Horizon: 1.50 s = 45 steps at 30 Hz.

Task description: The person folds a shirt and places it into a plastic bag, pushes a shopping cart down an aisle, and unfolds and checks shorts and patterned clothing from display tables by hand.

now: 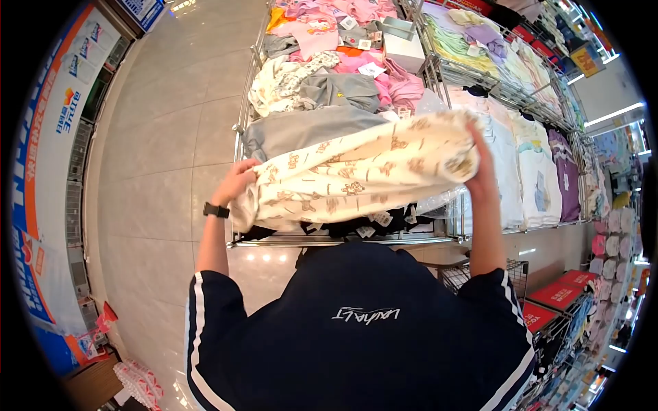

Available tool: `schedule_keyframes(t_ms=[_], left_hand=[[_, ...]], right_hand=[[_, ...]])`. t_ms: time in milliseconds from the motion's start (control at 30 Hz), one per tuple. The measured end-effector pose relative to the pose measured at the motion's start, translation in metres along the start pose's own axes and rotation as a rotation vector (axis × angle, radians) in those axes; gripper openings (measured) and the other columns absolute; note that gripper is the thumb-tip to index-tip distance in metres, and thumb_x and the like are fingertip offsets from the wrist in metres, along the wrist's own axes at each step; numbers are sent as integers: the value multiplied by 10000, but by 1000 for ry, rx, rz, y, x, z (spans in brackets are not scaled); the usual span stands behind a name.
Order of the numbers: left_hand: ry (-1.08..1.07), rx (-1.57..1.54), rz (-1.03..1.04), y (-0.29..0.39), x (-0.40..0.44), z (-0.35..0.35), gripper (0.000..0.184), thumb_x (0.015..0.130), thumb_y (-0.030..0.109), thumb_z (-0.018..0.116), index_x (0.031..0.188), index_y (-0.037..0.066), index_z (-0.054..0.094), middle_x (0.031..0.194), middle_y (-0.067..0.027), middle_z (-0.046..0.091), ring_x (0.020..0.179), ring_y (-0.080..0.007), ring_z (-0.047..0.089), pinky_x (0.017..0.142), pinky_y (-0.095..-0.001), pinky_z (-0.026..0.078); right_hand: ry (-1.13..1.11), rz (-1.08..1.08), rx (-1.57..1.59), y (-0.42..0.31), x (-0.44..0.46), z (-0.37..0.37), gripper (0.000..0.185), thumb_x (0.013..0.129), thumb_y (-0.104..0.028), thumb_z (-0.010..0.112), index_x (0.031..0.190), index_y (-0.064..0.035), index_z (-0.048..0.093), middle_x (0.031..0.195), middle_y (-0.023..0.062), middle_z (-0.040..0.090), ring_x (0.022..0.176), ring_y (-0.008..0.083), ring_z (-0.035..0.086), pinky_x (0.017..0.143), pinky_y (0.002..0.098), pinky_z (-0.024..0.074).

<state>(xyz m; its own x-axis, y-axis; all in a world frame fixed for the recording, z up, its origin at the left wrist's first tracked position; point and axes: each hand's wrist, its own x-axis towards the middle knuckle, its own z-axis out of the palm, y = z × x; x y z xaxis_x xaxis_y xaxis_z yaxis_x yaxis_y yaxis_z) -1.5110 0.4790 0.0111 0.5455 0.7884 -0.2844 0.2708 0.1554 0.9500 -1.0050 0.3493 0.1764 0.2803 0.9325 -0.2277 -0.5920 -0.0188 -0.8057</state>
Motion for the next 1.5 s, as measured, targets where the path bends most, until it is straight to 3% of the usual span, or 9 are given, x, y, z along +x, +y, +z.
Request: schedule_keyframes(t_ms=[167, 400, 600, 667, 833, 1033, 1200, 1400, 1500], left_hand=[[355, 967, 203, -43, 17, 25, 453, 745, 144, 652, 1172, 15, 577, 1093, -237, 598, 1019, -406, 557, 890, -475, 460], [793, 1050, 292, -56, -38, 103, 425, 775, 140, 677, 1154, -11, 556, 1199, -256, 527, 1078, -409, 527, 917, -474, 449], [615, 528, -462, -102, -77, 116, 634, 753, 459, 735, 1093, -53, 582, 979, -241, 657, 878, -357, 660, 758, -410, 526], [560, 658, -397, -123, -74, 116, 702, 705, 602, 723, 914, -63, 644, 838, -220, 681, 812, -331, 678, 713, -375, 527], [425, 405, -502, -151, -62, 101, 576, 800, 493, 695, 675, -57, 579, 615, -138, 598, 581, -240, 577, 608, -359, 490], [261, 284, -662, -106, -54, 119, 719, 708, 380, 814, 1154, -65, 468, 987, -166, 647, 721, -241, 645, 718, -357, 537], [209, 505, -471, -125, -53, 114, 560, 698, 291, 795, 1125, -13, 598, 1020, -143, 685, 806, -236, 675, 784, -351, 529], [547, 200, -547, -78, -93, 62, 342, 788, 277, 749, 918, -22, 645, 664, -78, 648, 512, -134, 592, 462, -287, 453], [635, 220, -538, -59, -124, 23, 314, 823, 277, 730, 872, -16, 629, 630, -52, 617, 535, -118, 584, 449, -273, 445]], right_hand=[[67, 278, -163, 92, 28, -103, 394, 948, -230, 588, 1245, 27, 553, 1162, 126, 648, 1019, 206, 647, 874, 329, 530], [99, 235, -578, 136, 28, -130, 411, 908, -209, 646, 1228, 33, 559, 1093, 116, 660, 923, 164, 648, 776, 298, 524], [107, 106, -573, 150, 24, -108, 381, 906, -225, 656, 1180, 30, 588, 1036, 110, 673, 884, 144, 637, 752, 282, 514], [131, 85, -668, 159, 28, -116, 379, 904, -222, 661, 1180, 28, 588, 1016, 103, 677, 871, 140, 634, 742, 284, 509], [244, -56, -935, 165, 32, -160, 380, 903, -227, 657, 1179, 23, 580, 961, 103, 678, 826, 139, 622, 724, 295, 496], [353, -40, -1065, 165, 47, -231, 474, 898, -319, 648, 1210, 22, 543, 944, 132, 669, 826, 189, 634, 736, 310, 496], [350, 192, -1263, 159, 6, -183, 641, 839, -349, 714, 1284, 12, 426, 1199, 229, 538, 968, 267, 589, 841, 381, 477], [411, 271, -634, 162, -15, -217, 485, 812, -181, 751, 1159, -34, 446, 992, 147, 580, 883, 204, 606, 691, 328, 525], [368, 216, -406, 133, -22, -223, 373, 853, -137, 705, 1137, -46, 481, 934, 124, 626, 870, 192, 629, 700, 324, 538]])
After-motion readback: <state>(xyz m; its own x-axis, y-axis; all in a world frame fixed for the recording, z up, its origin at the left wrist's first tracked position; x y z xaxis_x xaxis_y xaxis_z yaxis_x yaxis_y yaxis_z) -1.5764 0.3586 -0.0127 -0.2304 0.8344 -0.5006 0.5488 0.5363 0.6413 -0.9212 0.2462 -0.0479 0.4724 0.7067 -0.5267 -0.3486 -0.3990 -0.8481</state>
